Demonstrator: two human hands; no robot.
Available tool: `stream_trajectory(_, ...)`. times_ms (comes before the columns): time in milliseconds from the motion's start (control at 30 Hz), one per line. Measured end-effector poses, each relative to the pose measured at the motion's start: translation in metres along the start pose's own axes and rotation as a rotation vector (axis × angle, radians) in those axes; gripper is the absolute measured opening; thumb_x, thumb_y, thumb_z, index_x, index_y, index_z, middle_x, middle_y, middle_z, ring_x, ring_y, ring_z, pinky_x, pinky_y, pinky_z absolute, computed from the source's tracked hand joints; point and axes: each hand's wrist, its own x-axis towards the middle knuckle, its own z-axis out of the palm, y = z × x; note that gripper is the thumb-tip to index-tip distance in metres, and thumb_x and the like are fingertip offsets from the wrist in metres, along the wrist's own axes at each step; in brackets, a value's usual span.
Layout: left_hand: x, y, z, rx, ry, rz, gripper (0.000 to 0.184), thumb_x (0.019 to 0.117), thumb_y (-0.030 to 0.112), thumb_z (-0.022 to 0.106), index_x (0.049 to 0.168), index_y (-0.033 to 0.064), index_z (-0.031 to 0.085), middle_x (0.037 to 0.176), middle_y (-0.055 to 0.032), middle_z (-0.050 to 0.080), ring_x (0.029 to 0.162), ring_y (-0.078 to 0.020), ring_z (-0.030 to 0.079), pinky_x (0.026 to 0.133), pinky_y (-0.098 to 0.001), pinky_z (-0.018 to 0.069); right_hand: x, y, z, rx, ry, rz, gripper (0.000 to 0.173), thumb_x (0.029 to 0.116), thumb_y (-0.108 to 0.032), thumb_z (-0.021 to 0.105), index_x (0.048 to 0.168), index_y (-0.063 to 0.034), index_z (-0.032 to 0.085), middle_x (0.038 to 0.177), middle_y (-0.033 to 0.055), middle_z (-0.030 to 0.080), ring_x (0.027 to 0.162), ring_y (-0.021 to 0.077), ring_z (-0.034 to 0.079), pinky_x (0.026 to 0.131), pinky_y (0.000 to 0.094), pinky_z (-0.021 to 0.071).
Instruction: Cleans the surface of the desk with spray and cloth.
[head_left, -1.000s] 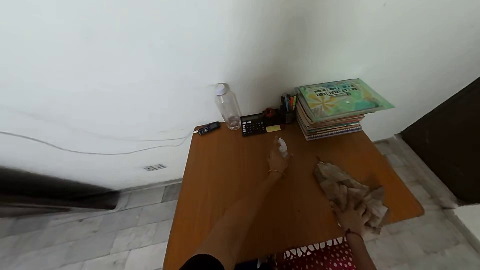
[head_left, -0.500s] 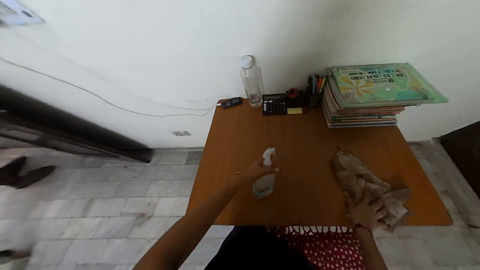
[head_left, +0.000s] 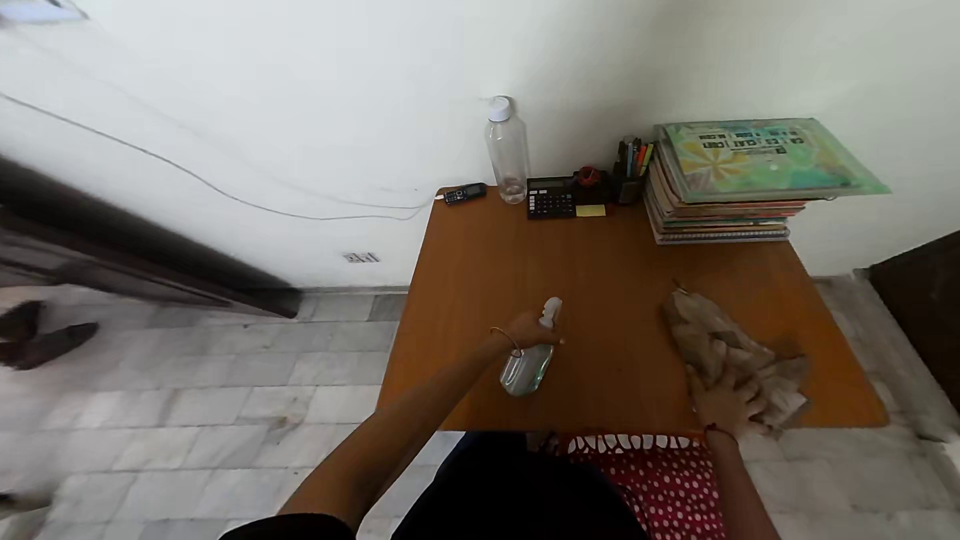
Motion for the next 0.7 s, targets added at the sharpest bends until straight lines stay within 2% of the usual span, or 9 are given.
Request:
stream_trajectory(100, -0.018, -0.002, -0.004, 0.01, 0.034, 0.024, 0.055, 0.0953, 0.024, 0.073, 0.14, -0.0007, 0.052, 0.127, -0.0269, 0.061, 0.115, -0.0376, 0.06, 0.101, -0.053, 0.0458, 0.001, 0.001, 0.001, 0.016, 0.009, -0.012, 0.083, 0.0935, -0.059, 0.065, 0.16, -0.0177, 0.036, 0.169, 0.0232, 0.012, 0.154, 0.0503, 0.012, 0.109, 0.0796, 0.0181)
stream_trajectory(233, -0.038, -0.023, -0.014, -0.054, 0.116, -0.073, 0.058, 0.0956, 0.025, 0.073, 0.142, 0.0007, 0.05, 0.13, -0.0267, 0.059, 0.12, -0.0372, 0.059, 0.104, -0.0523, 0.0441, -0.001, -0.001, 0.0, 0.027, 0.003, -0.012, 0.083, 0.094, -0.059, 0.065, 0.16, -0.0184, 0.035, 0.17, 0.0228, 0.011, 0.154, 0.05, 0.012, 0.109, 0.0794, 0.0185)
stream_trajectory(333, -0.049, -0.042, -0.016, -0.098, 0.212, -0.17, 0.063, 0.0943, 0.028, 0.075, 0.143, -0.0012, 0.048, 0.131, -0.0278, 0.059, 0.122, -0.0387, 0.058, 0.106, -0.0532, 0.0433, -0.001, 0.0, 0.001, 0.018, 0.004, -0.017, 0.082, 0.0946, -0.059, 0.063, 0.16, -0.0184, 0.036, 0.169, 0.0228, 0.013, 0.154, 0.0503, 0.013, 0.109, 0.0796, 0.0193)
stream_trajectory(467, -0.055, -0.068, -0.02, -0.08, 0.326, -0.2, 0.066, 0.0921, 0.03, 0.077, 0.141, -0.0046, 0.049, 0.131, -0.0287, 0.059, 0.123, -0.0399, 0.058, 0.107, -0.0538, 0.0431, 0.002, 0.003, 0.006, 0.008, 0.017, -0.023, 0.083, 0.0937, -0.061, 0.063, 0.161, -0.0196, 0.035, 0.169, 0.0223, 0.014, 0.154, 0.0505, 0.013, 0.109, 0.0801, 0.0192)
stream_trajectory(567, -0.059, -0.082, -0.027, -0.127, 0.348, -0.246, 0.066, 0.093, 0.031, 0.076, 0.142, -0.0045, 0.049, 0.132, -0.0285, 0.059, 0.125, -0.0398, 0.057, 0.108, -0.0548, 0.042, 0.003, 0.003, 0.007, 0.022, 0.026, -0.034, 0.083, 0.0937, -0.06, 0.064, 0.161, -0.0195, 0.035, 0.169, 0.0221, 0.014, 0.154, 0.05, 0.013, 0.11, 0.0793, 0.0189)
stream_trajectory(700, -0.068, -0.089, -0.035, -0.125, 0.294, -0.227, 0.068, 0.0932, 0.029, 0.076, 0.145, -0.0023, 0.045, 0.133, -0.0283, 0.058, 0.124, -0.0395, 0.057, 0.107, -0.0545, 0.0427, 0.005, 0.006, 0.008, 0.011, 0.035, -0.043, 0.084, 0.0937, -0.061, 0.063, 0.16, -0.0176, 0.036, 0.168, 0.0248, 0.015, 0.153, 0.0518, 0.014, 0.109, 0.08, 0.0189)
